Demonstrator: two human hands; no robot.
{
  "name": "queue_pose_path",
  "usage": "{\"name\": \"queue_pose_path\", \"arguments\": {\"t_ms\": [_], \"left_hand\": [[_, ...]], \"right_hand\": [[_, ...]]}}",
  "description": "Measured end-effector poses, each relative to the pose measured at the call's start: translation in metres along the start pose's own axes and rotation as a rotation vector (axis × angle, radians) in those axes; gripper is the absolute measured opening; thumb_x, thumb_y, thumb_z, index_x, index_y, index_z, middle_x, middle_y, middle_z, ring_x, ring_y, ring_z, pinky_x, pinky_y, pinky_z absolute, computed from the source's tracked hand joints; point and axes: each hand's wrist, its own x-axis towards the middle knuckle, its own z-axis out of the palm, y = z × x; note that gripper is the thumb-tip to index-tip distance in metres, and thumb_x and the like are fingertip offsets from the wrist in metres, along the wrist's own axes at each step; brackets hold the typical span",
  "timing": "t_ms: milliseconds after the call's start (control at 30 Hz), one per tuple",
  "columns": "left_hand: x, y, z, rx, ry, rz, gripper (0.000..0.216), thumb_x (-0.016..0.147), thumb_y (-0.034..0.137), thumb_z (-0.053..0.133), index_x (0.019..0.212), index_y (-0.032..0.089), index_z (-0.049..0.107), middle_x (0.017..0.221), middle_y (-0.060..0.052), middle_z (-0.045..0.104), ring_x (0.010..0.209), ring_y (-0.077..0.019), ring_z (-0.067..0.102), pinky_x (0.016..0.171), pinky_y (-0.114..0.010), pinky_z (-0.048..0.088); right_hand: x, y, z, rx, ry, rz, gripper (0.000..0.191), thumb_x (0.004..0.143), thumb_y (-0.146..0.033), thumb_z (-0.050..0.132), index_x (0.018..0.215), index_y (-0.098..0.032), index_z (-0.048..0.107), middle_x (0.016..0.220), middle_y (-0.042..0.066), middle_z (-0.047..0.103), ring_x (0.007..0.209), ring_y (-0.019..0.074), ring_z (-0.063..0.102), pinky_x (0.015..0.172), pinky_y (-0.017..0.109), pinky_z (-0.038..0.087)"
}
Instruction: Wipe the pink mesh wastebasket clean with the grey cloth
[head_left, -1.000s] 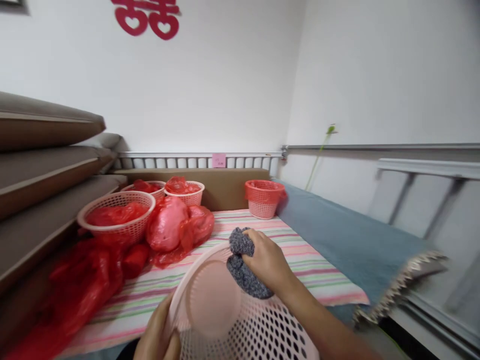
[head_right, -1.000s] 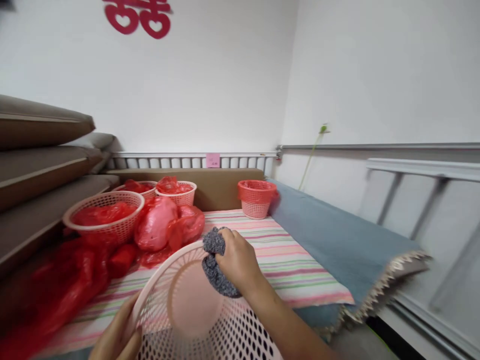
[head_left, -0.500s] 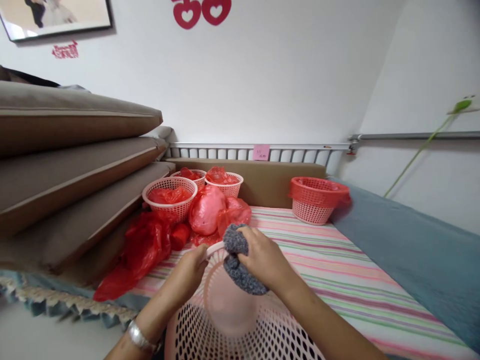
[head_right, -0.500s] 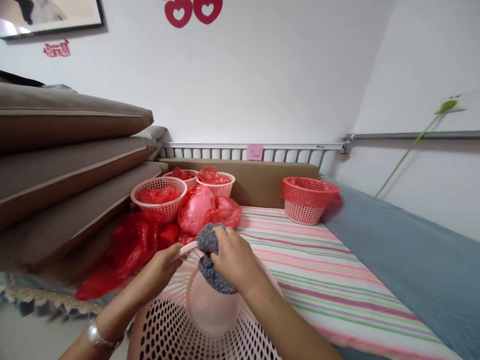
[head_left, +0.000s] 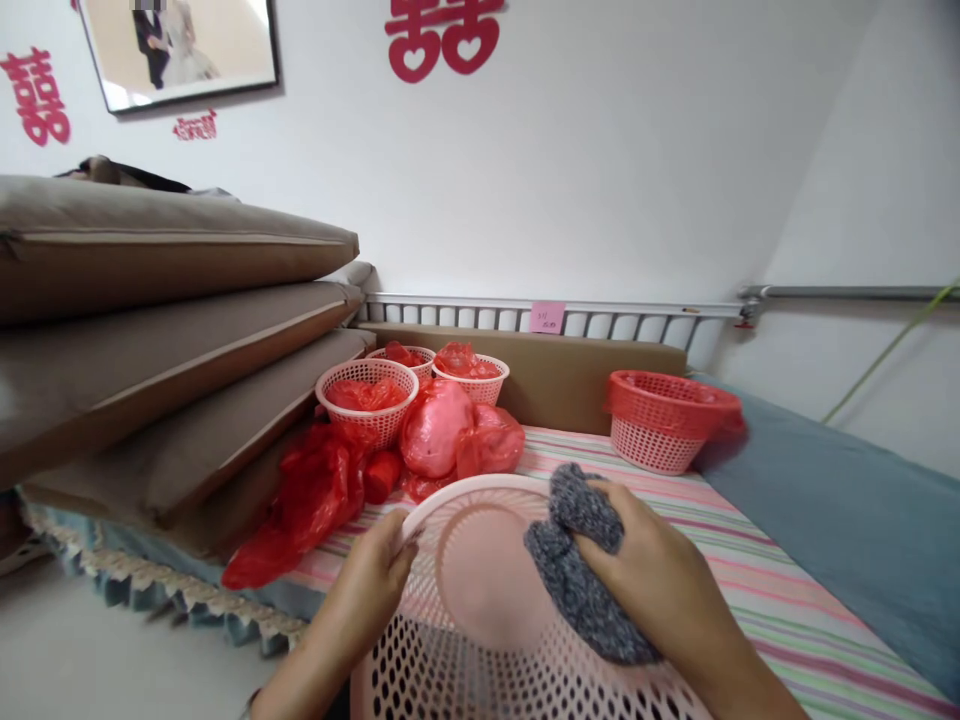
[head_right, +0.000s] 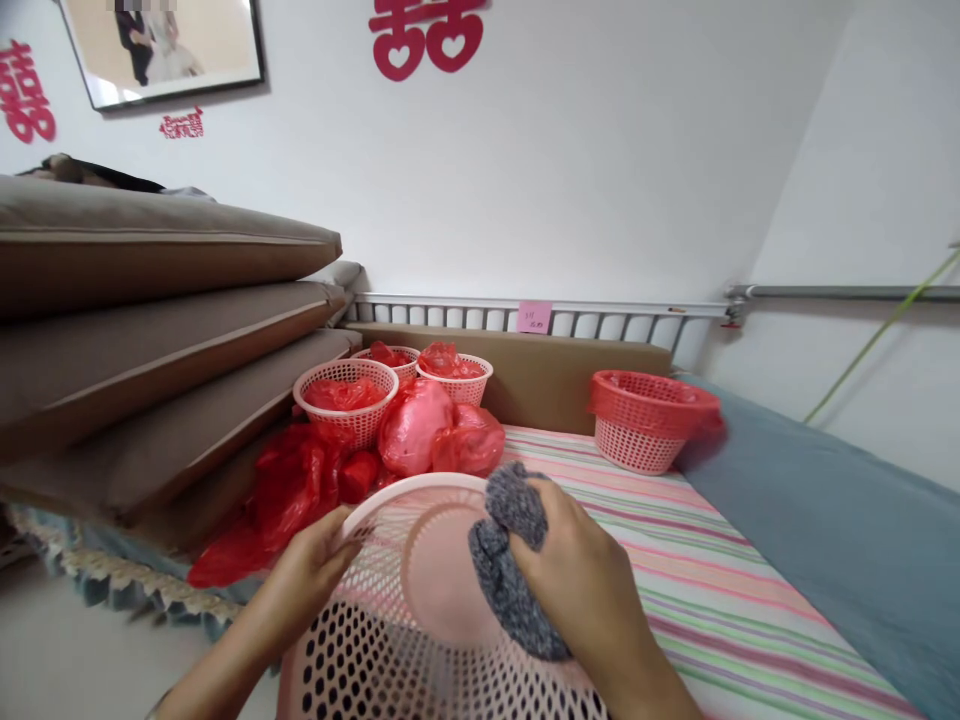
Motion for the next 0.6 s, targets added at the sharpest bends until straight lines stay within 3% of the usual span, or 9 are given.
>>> {"name": "queue_pose_path", "arguments": {"t_ms": [100,233,333,433,600], "left_hand": [[0.017,0.02,-0.006,0.036,-0.046,0.067,0.015,0.077,0.018,0.05,0.084,0.016,0.063,0.078,-0.003,0.068,0.075,-0.019,0.061,0.068,-0.025,0.046],[0.05,0.029,0.001,0.042,-0.114,0.176,0.019,0.077,0.015,0.05,0.088,0.014,0.065,0.08,-0.004,0.07,0.081,-0.02,0.061,0.074,-0.027,0.046],[0.066,0.023,0.01,0.03,-0.102,0.186,0.021,0.076,0.015,0.05,0.091,0.013,0.065,0.08,-0.004,0.07,0.085,-0.021,0.061,0.078,-0.029,0.046],[0.068,0.01,0.014,0.061,-0.071,0.143,0.018,0.077,0.017,0.05,0.088,0.014,0.064,0.078,-0.003,0.069,0.079,-0.0197,0.061,0.074,-0.028,0.045],[0.052,-0.015,0.008,0.087,-0.018,0.038,0.018,0.079,0.022,0.046,0.088,0.016,0.061,0.081,-0.003,0.069,0.077,-0.0206,0.061,0.07,-0.028,0.044]], "right_hand": [[0.024,-0.039,-0.008,-0.01,0.001,-0.246,0.036,0.07,-0.022,0.054,0.106,-0.027,0.054,0.104,0.003,0.064,0.095,0.0221,0.059,0.077,0.031,0.041],[0.047,-0.065,0.015,-0.037,-0.096,-0.411,0.035,0.07,-0.018,0.055,0.105,-0.022,0.055,0.098,0.004,0.063,0.092,0.0206,0.057,0.075,0.029,0.039],[0.058,-0.06,0.032,-0.03,-0.09,-0.379,0.037,0.071,-0.019,0.055,0.108,-0.021,0.053,0.1,0.005,0.062,0.093,0.0204,0.056,0.076,0.029,0.038],[0.063,-0.044,0.034,-0.013,-0.085,-0.29,0.038,0.071,-0.021,0.057,0.109,-0.023,0.053,0.104,0.004,0.062,0.095,0.0203,0.056,0.076,0.028,0.038],[0.046,-0.006,0.025,0.053,-0.048,0.003,0.037,0.073,-0.027,0.058,0.109,-0.024,0.054,0.104,0.004,0.065,0.091,0.0214,0.06,0.069,0.027,0.038]]}}
